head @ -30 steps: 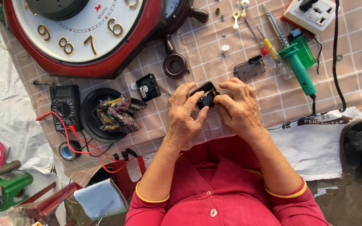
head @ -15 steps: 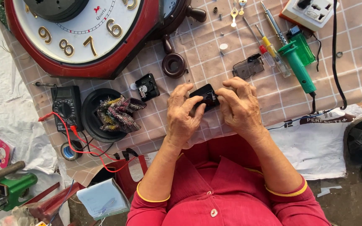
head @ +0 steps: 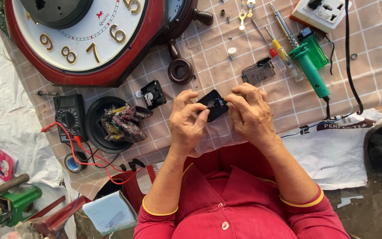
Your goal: Repairing or assembling a clock mechanism by fitting small internal components into a plastic housing.
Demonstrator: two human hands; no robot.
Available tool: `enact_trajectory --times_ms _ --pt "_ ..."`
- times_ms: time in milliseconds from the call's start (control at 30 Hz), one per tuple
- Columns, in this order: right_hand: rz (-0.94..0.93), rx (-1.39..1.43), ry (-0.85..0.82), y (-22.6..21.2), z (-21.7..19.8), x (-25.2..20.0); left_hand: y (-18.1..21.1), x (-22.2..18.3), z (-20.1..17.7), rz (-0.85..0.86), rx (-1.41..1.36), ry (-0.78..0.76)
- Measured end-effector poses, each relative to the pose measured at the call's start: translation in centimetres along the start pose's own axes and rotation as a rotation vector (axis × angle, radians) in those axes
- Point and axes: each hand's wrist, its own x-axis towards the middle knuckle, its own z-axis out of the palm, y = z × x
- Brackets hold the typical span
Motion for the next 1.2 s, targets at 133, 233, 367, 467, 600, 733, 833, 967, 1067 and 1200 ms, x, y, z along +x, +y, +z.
enact_trajectory --times_ms 133,233,367,467,600,733,833,967,1067,1200 --pt "-0.004 0.005 -0.002 -0.1 -0.1 0.2 0.8 -0.1 -0.4 -0.148 -0.119 0.024" --pt "-0.004 0.002 -0.010 0.0 -0.1 0.2 1.8 -0.1 -0.3 -0.180 -0.037 -0.011" --pt "0.008 0.003 -0.019 -0.2 -0.3 0.3 2.1 -0.1 0.3 -0.159 0.178 -0.070" --pt "0.007 0.010 -0.022 -0.2 -0.3 0.3 1.7 -0.4 0.9 -0.143 0.287 -0.067" --pt "0.005 0.017 -0.021 -0.2 -0.3 0.3 0.8 -0.7 1.3 -0.086 0.424 -0.051" --pt "0.007 0.022 -0.010 -0.2 -0.4 0.3 1.1 -0.4 0.9 -0.027 0.449 -0.102" --pt "0.008 0.022 -0.009 -0.1 -0.4 0.4 1.3 -0.4 0.7 0.019 0.461 -0.172" --pt "0.001 0.019 -0.018 -0.1 -0.5 0.4 1.2 -0.5 0.4 0.066 0.481 -0.225" --pt "0.001 0.018 -0.015 -0.1 -0.5 0.4 1.1 -0.5 0.1 0.095 0.497 -0.243" --pt "0.005 0.016 -0.019 -0.2 -0.5 0.5 1.1 -0.5 0.0 0.108 0.543 -0.252"
